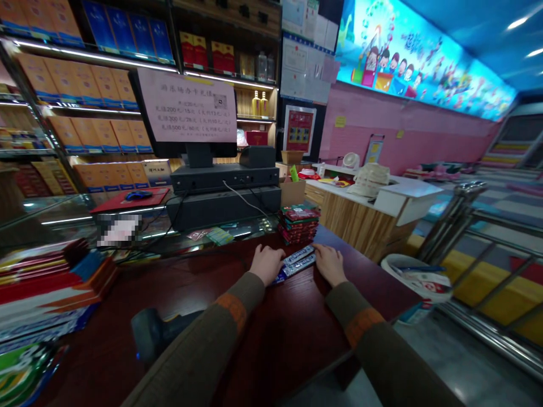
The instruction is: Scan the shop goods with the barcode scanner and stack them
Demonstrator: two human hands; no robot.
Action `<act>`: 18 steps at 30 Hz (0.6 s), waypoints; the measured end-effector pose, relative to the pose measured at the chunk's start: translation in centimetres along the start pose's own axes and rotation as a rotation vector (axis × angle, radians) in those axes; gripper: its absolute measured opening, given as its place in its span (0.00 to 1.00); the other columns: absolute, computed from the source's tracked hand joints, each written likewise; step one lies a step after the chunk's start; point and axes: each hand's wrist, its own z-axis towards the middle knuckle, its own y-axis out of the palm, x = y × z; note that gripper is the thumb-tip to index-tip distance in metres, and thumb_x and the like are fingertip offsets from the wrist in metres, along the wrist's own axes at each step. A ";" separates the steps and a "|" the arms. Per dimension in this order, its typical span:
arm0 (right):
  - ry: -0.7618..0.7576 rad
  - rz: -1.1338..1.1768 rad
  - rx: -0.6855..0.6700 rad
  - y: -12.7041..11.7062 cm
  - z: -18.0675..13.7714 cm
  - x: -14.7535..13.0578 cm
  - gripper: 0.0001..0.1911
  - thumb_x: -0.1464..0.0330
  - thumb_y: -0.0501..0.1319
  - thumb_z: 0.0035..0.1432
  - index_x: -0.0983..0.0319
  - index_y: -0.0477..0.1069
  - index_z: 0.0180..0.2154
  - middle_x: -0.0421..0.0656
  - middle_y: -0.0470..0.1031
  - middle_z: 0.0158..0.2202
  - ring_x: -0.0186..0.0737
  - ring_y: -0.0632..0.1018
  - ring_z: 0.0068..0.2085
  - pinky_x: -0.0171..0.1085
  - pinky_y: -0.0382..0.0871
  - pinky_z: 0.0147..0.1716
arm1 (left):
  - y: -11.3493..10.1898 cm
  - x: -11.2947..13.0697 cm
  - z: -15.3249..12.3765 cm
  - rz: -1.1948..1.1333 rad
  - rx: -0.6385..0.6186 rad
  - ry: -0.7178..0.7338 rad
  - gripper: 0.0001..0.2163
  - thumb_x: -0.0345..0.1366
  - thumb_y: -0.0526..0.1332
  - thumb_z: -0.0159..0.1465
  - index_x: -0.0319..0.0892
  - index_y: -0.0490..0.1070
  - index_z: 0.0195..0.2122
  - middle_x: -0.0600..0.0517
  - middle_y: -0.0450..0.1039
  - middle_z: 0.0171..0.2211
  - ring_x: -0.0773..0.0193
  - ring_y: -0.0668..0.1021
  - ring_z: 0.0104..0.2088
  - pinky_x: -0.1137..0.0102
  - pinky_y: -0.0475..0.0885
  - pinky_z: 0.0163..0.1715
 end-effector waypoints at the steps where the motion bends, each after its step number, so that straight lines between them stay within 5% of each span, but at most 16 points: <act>1: -0.006 0.000 0.004 0.0 0.0 0.1 0.22 0.69 0.46 0.68 0.56 0.72 0.56 0.49 0.75 0.55 0.50 0.69 0.61 0.60 0.51 0.63 | 0.1 0.1 0.2 0.005 -0.002 -0.004 0.12 0.36 0.59 0.66 0.46 0.75 0.50 0.46 0.80 0.46 0.53 0.76 0.53 0.49 0.54 0.63; 12: -0.024 0.027 -0.003 0.0 0.4 0.2 0.23 0.71 0.47 0.67 0.55 0.72 0.56 0.51 0.76 0.55 0.53 0.67 0.62 0.66 0.47 0.62 | 0.9 0.9 1.7 0.006 0.001 -0.095 0.11 0.35 0.65 0.60 0.47 0.76 0.44 0.48 0.81 0.42 0.54 0.77 0.50 0.55 0.59 0.58; 18: 0.000 0.056 0.049 -0.2 0.4 0.2 0.20 0.71 0.48 0.67 0.56 0.72 0.54 0.48 0.77 0.54 0.49 0.71 0.58 0.58 0.52 0.62 | 0.7 1.2 1.9 -0.062 -0.009 -0.135 0.14 0.32 0.65 0.58 0.47 0.75 0.46 0.50 0.81 0.44 0.56 0.79 0.49 0.58 0.62 0.55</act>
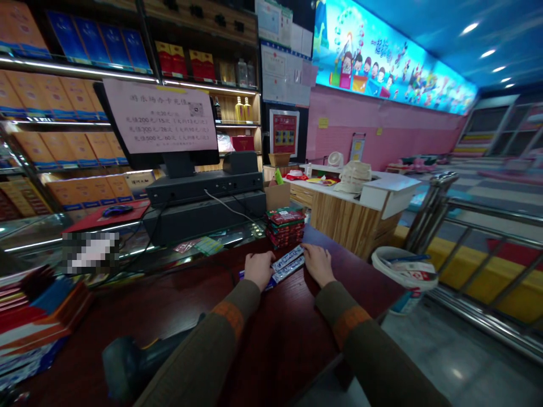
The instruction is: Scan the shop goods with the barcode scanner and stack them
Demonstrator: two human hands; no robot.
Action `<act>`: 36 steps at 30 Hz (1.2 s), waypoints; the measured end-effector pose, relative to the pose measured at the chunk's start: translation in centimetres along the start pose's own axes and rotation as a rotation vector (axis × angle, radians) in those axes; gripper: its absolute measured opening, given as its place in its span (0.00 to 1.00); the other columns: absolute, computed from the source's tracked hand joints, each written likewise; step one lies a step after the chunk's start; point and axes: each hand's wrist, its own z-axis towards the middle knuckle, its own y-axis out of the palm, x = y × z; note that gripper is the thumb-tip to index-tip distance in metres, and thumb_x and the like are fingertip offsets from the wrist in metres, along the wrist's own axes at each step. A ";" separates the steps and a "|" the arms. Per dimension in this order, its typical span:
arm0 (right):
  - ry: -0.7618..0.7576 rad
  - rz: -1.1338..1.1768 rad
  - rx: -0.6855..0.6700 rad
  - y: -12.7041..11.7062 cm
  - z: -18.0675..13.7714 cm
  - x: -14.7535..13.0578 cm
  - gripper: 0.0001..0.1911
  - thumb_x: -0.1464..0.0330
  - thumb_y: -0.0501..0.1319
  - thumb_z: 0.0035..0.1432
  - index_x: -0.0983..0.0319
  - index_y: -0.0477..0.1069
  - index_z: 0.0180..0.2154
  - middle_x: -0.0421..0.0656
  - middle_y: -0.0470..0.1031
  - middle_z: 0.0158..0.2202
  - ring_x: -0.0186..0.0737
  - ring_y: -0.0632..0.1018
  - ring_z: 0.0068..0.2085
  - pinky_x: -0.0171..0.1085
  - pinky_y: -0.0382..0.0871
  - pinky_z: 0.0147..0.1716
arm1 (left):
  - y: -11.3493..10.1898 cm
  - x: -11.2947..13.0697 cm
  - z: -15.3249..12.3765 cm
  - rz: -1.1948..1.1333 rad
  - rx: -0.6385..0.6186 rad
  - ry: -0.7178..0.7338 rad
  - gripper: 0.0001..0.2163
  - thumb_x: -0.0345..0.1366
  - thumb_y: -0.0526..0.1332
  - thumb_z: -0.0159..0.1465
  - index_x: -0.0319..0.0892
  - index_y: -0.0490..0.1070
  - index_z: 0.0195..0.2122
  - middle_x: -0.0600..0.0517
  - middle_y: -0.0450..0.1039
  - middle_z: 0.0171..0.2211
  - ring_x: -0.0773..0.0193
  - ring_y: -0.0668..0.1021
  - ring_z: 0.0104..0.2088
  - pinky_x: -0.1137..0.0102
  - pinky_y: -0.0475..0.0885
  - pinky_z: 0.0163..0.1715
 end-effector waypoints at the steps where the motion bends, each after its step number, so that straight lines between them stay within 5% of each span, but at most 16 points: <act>1: 0.005 0.011 0.018 0.0 0.0 0.0 0.19 0.70 0.49 0.67 0.56 0.72 0.54 0.47 0.77 0.53 0.49 0.72 0.57 0.55 0.54 0.61 | 0.0 0.0 0.0 -0.015 -0.002 -0.002 0.16 0.31 0.66 0.58 0.47 0.74 0.48 0.50 0.81 0.44 0.57 0.79 0.49 0.57 0.62 0.56; 9: -0.029 0.122 0.171 -0.5 -0.2 -0.3 0.16 0.66 0.55 0.64 0.57 0.73 0.52 0.45 0.79 0.49 0.46 0.76 0.51 0.45 0.63 0.53 | -0.6 0.1 0.0 -0.114 0.033 0.010 0.16 0.29 0.64 0.59 0.47 0.74 0.48 0.51 0.80 0.44 0.57 0.78 0.50 0.48 0.51 0.65; 15: -0.049 0.264 0.214 -0.3 -0.4 -0.3 0.16 0.64 0.55 0.64 0.58 0.72 0.51 0.45 0.80 0.48 0.45 0.78 0.50 0.45 0.67 0.53 | -1.6 -1.0 -0.1 -0.203 0.095 0.011 0.15 0.29 0.62 0.61 0.45 0.75 0.49 0.48 0.78 0.46 0.59 0.77 0.49 0.62 0.66 0.56; 27: -0.395 0.391 0.204 -0.7 -1.6 -3.7 0.22 0.62 0.57 0.63 0.59 0.70 0.56 0.48 0.76 0.54 0.48 0.75 0.56 0.50 0.66 0.58 | -5.6 -7.8 -2.3 -0.514 0.123 -0.009 0.14 0.29 0.63 0.59 0.39 0.75 0.47 0.50 0.80 0.38 0.64 0.80 0.40 0.70 0.75 0.43; 36: -0.627 0.312 0.245 -2.7 -3.7 -9.2 0.26 0.63 0.58 0.64 0.55 0.64 0.63 0.47 0.69 0.62 0.49 0.68 0.63 0.51 0.60 0.62 | -10.0 -12.8 -6.8 -0.606 0.117 0.045 0.12 0.39 0.64 0.59 0.41 0.78 0.42 0.49 0.81 0.44 0.60 0.79 0.45 0.65 0.73 0.51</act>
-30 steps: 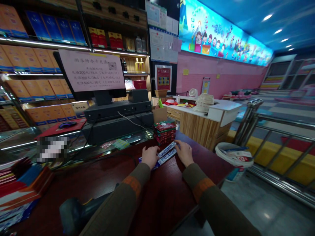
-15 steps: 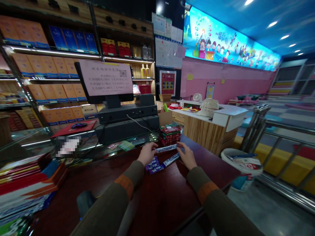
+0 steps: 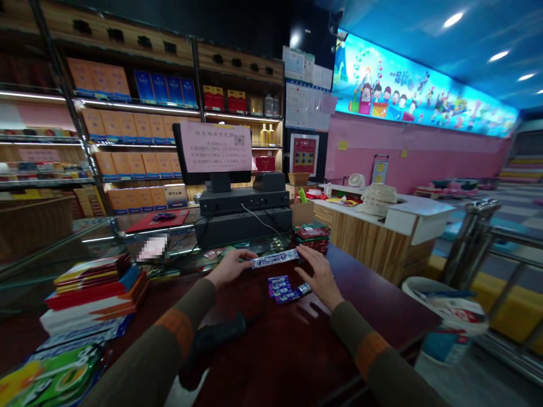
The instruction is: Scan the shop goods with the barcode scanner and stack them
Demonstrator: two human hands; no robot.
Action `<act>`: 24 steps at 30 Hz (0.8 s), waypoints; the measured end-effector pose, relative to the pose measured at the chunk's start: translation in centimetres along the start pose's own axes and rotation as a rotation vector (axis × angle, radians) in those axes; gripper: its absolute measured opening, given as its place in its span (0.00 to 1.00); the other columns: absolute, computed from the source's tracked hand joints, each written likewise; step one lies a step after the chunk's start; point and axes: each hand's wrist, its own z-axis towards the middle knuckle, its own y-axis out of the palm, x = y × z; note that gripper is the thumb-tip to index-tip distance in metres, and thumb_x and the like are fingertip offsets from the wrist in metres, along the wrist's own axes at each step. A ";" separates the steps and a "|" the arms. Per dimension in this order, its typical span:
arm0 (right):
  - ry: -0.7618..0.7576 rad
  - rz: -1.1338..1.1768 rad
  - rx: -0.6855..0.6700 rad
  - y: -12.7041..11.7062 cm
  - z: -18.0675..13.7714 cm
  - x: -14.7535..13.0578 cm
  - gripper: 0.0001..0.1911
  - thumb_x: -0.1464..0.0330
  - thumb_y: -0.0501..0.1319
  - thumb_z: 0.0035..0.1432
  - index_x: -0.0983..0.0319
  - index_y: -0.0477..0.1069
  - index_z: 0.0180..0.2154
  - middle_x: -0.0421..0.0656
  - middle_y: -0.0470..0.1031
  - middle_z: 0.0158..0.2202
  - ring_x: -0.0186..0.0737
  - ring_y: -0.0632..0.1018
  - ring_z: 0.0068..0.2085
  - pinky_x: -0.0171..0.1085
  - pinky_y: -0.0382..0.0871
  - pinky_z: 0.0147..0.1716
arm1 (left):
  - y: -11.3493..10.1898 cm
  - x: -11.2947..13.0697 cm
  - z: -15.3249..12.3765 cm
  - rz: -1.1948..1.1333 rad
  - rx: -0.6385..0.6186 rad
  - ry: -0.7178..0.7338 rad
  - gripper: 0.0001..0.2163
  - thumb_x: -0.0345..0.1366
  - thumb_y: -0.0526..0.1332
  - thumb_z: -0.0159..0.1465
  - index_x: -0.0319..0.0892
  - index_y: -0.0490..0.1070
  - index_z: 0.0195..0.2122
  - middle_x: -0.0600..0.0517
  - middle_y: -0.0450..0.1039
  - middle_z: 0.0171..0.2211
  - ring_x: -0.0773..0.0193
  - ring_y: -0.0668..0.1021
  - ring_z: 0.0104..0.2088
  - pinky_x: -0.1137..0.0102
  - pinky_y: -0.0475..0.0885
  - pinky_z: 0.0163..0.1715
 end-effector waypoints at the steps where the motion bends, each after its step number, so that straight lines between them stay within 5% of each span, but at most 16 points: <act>1: -0.028 -0.004 0.001 0.0 0.2 -0.7 0.25 0.63 0.58 0.65 0.55 0.65 0.63 0.47 0.70 0.62 0.49 0.68 0.63 0.51 0.60 0.62 | -0.6 -0.2 -0.4 -0.001 0.002 0.005 0.13 0.40 0.64 0.59 0.41 0.78 0.42 0.49 0.81 0.44 0.60 0.79 0.46 0.65 0.72 0.51; 12: -0.210 0.007 -0.039 2.4 2.1 -5.7 0.22 0.62 0.59 0.66 0.55 0.67 0.60 0.46 0.73 0.59 0.47 0.69 0.62 0.49 0.59 0.61 | -5.7 -1.2 -5.6 -0.025 0.016 -0.061 0.13 0.37 0.63 0.58 0.41 0.79 0.43 0.51 0.81 0.43 0.60 0.79 0.46 0.67 0.72 0.51; 24: -0.352 0.089 -0.015 5.3 2.2 -9.0 0.12 0.64 0.59 0.67 0.53 0.74 0.51 0.44 0.78 0.48 0.44 0.76 0.50 0.48 0.62 0.57 | -7.5 -3.9 -9.4 -0.212 0.113 -0.146 0.22 0.48 0.67 0.52 0.37 0.78 0.43 0.45 0.80 0.42 0.53 0.79 0.45 0.61 0.72 0.49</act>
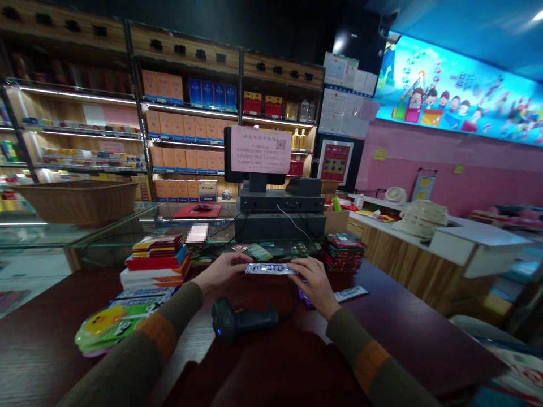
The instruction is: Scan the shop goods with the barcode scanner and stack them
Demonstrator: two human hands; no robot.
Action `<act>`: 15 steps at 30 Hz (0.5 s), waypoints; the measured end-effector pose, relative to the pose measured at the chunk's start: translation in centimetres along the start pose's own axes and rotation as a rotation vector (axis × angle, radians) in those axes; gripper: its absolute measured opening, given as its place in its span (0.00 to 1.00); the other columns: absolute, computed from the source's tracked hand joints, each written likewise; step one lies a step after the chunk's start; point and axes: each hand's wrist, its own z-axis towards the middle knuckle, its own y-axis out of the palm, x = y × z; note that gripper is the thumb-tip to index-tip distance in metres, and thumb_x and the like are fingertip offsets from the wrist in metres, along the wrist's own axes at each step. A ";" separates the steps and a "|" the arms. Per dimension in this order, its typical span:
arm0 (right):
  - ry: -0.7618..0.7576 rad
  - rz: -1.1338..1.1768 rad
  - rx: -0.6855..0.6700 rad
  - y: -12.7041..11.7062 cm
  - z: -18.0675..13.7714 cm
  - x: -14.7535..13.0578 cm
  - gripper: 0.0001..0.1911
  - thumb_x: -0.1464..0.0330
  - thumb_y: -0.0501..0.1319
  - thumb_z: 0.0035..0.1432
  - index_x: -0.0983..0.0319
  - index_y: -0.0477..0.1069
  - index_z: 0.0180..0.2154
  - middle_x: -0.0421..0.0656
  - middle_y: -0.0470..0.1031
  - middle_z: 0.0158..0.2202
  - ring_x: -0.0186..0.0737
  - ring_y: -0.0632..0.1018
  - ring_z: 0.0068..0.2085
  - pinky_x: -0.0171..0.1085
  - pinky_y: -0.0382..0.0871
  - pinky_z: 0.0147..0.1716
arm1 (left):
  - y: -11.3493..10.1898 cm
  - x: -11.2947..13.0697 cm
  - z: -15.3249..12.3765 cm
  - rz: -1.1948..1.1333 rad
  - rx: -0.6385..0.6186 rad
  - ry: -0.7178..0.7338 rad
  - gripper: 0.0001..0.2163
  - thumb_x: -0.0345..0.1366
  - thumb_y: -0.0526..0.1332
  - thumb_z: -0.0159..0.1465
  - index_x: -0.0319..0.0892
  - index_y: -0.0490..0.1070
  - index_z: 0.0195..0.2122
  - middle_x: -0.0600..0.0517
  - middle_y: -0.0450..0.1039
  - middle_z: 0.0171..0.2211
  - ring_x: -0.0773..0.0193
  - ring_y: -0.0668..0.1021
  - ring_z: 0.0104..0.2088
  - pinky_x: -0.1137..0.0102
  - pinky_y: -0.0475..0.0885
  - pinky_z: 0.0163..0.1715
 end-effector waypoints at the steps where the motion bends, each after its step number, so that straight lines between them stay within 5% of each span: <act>1: 0.000 0.008 -0.007 0.2 0.1 -0.2 0.11 0.64 0.60 0.67 0.53 0.75 0.50 0.43 0.78 0.47 0.44 0.77 0.50 0.48 0.62 0.56 | -0.2 -0.2 -0.2 0.004 0.014 0.002 0.22 0.47 0.67 0.53 0.37 0.78 0.43 0.45 0.80 0.43 0.53 0.79 0.45 0.61 0.71 0.50; 11: 0.286 0.263 -0.027 2.2 2.0 -2.7 0.11 0.61 0.60 0.66 0.55 0.80 0.41 0.44 0.80 0.42 0.45 0.79 0.46 0.44 0.67 0.48 | -1.4 -1.6 -1.3 0.094 0.143 0.041 0.19 0.49 0.61 0.58 0.40 0.79 0.41 0.47 0.81 0.42 0.54 0.79 0.47 0.61 0.69 0.53; 15: 0.410 0.419 -0.021 2.8 2.8 -3.0 0.11 0.59 0.61 0.63 0.56 0.80 0.40 0.43 0.81 0.42 0.45 0.80 0.45 0.42 0.69 0.48 | -1.5 -2.6 -2.0 -0.036 0.111 0.018 0.22 0.46 0.66 0.55 0.37 0.75 0.47 0.46 0.80 0.41 0.56 0.80 0.42 0.63 0.73 0.46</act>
